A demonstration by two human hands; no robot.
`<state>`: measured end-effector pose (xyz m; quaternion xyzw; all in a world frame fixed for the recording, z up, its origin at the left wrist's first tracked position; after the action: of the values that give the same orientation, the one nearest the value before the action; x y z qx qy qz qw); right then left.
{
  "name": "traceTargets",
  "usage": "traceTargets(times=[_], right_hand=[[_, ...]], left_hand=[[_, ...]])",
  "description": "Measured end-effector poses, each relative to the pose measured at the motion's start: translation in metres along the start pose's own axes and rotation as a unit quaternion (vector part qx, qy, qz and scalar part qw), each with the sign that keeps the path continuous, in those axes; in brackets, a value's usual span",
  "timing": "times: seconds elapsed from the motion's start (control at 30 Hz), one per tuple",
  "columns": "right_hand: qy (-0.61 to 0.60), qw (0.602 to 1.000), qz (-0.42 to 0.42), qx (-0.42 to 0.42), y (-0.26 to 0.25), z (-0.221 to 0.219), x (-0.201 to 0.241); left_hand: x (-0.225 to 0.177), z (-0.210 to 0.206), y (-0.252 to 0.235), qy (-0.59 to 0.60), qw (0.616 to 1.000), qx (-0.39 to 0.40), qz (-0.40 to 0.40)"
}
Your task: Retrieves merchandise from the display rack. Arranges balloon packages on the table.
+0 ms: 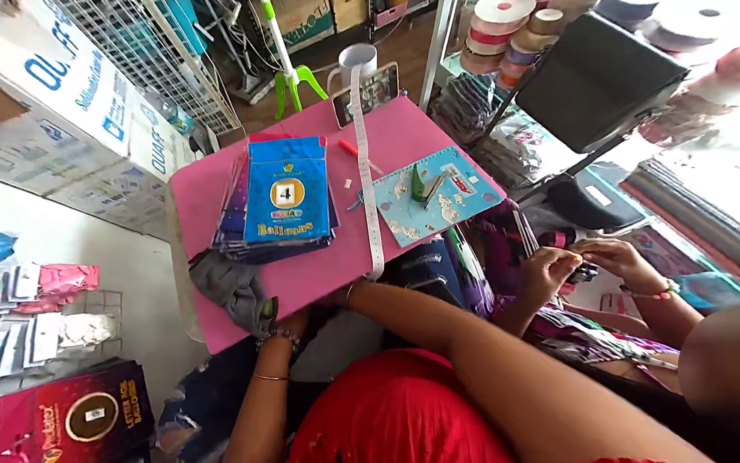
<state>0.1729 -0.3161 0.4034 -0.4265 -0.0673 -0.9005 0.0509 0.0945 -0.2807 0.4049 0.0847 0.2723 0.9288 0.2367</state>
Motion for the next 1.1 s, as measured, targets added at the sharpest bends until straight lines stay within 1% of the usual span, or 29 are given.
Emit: traceTargets(times=[0.03,0.1,0.17,0.3,0.43,0.53,0.67,0.77,0.83,0.97,1.1], right_hand=[[0.026,1.000,0.004,0.000,0.007,-0.001,-0.005],[0.048,0.997,-0.044,0.033,0.020,-0.012,-0.022],[0.074,0.992,-0.082,0.061,0.034,-0.022,-0.032],[0.092,0.979,-0.130,0.126,0.059,-0.041,-0.028],[0.110,0.969,-0.145,0.168,0.061,-0.038,-0.030],[0.111,0.965,-0.098,0.215,0.062,-0.029,-0.025],[0.059,0.971,-0.024,0.231,0.082,-0.018,-0.014],[-0.004,0.975,-0.014,0.224,0.094,-0.004,-0.001],[-0.024,0.976,-0.005,0.217,0.097,0.006,0.012],[-0.022,0.971,0.037,0.236,0.101,0.024,0.063],[0.009,0.959,0.102,0.264,0.106,0.033,0.118]], left_hand=[[0.000,-0.004,0.003,-0.018,1.000,0.006,0.007],[0.000,-0.016,0.005,-0.057,0.998,0.022,0.016],[-0.003,-0.035,0.005,-0.086,0.994,0.062,0.013],[-0.005,-0.051,0.014,-0.114,0.987,0.110,0.007],[-0.011,-0.052,0.009,-0.105,0.988,0.109,-0.022],[-0.016,-0.049,0.006,-0.112,0.987,0.108,-0.030],[-0.028,-0.045,0.009,-0.104,0.991,0.073,-0.050],[-0.027,-0.046,0.006,-0.101,0.992,0.052,-0.057],[-0.023,-0.045,0.001,-0.084,0.994,0.038,-0.066],[-0.022,-0.038,-0.002,-0.054,0.995,0.032,-0.072],[-0.024,-0.027,0.004,-0.023,0.996,0.041,-0.070]])
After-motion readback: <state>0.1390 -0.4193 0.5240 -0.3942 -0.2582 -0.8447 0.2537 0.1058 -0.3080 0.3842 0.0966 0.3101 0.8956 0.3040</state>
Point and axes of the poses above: each hand's wrist, its own y-axis away from the middle knuckle, its own z-axis out of the back of the hand, x = y × z, the point moved 9 cm from there along -y, towards the middle knuckle, and after that the axes turned 14 degrees about z, right-handed, at the moved point
